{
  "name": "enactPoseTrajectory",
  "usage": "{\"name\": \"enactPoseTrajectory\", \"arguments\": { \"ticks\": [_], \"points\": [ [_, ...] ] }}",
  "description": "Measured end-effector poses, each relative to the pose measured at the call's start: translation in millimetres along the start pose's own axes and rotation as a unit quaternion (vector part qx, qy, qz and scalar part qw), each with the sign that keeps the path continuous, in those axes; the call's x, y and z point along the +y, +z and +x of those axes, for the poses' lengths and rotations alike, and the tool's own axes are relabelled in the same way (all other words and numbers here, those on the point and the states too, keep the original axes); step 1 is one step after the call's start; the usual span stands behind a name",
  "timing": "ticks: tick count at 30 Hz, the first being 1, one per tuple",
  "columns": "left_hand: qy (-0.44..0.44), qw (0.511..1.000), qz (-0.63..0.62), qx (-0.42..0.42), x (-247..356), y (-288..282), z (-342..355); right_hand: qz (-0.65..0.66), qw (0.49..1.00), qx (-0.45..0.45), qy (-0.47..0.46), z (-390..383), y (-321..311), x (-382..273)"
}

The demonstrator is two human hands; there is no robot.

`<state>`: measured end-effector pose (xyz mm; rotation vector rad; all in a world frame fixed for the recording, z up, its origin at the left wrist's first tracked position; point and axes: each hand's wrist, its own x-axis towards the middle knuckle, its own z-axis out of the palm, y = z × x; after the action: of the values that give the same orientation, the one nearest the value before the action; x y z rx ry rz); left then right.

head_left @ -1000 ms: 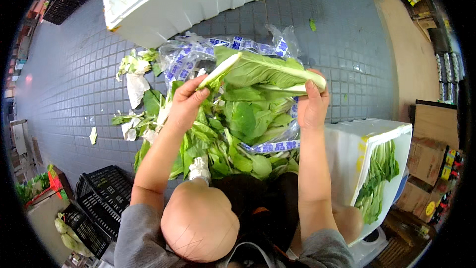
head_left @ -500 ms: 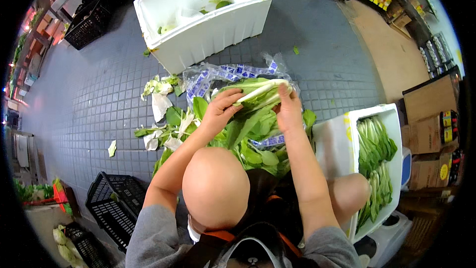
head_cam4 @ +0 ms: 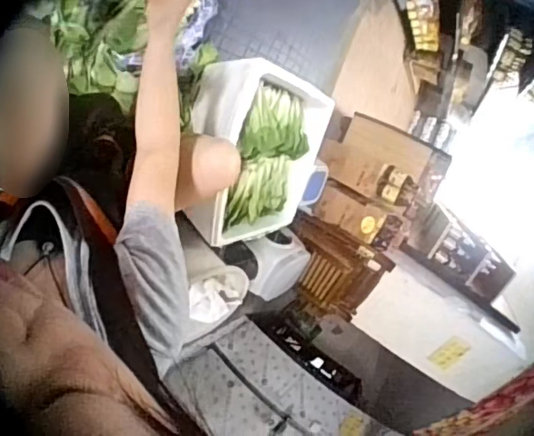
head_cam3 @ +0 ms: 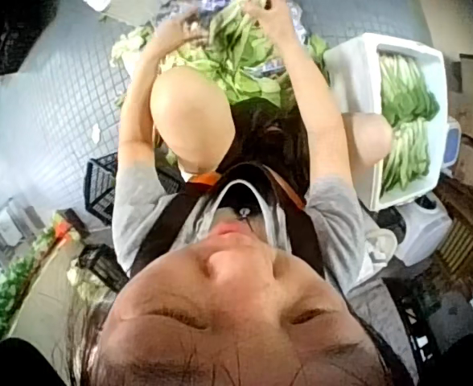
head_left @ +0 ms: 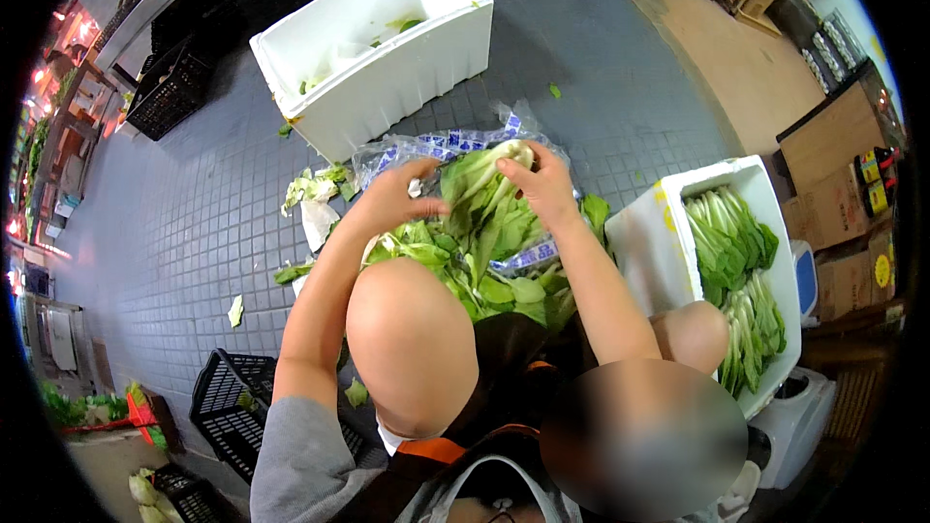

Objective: The person sits on the floor and repeatedly picks up leafy green vegetables from a plastic bag, removes outer leaves by hand, and places the trimmed vegetables into a white styrofoam container. Discarded leaves are dropped onto the floor beside the bag.

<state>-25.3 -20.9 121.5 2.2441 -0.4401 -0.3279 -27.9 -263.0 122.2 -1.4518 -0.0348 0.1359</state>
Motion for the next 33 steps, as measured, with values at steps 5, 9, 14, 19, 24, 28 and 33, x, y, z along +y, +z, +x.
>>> {"name": "enactPoseTrajectory", "arguments": {
  "ticks": [5,9,14,19,24,28,33],
  "points": [
    [0.066,0.937,-0.311,-0.148,2.4,7.3,28.0,-0.036,0.983,-0.180,-0.029,14.5,26.3,-9.5],
    [-0.041,0.859,-0.501,-0.100,-21.1,45.2,27.4,0.000,0.981,-0.193,0.012,40.1,30.0,4.8],
    [-0.167,0.784,-0.597,0.023,-87.9,61.7,28.2,0.141,0.975,0.112,0.133,92.7,-38.7,98.0],
    [-0.210,0.725,-0.644,0.129,-126.3,91.4,30.0,0.033,0.934,0.231,0.270,94.6,-140.5,272.7],
    [-0.288,0.674,-0.665,0.140,-166.9,121.2,20.6,-0.258,0.860,0.342,0.276,140.2,-114.0,302.0],
    [-0.303,0.684,-0.648,0.146,-173.1,137.7,26.0,-0.289,0.855,0.359,0.237,160.3,-130.8,301.3],
    [-0.322,0.749,-0.531,0.231,-179.4,99.9,21.6,0.122,0.946,0.269,0.134,150.9,-93.6,245.4]
  ]
}}
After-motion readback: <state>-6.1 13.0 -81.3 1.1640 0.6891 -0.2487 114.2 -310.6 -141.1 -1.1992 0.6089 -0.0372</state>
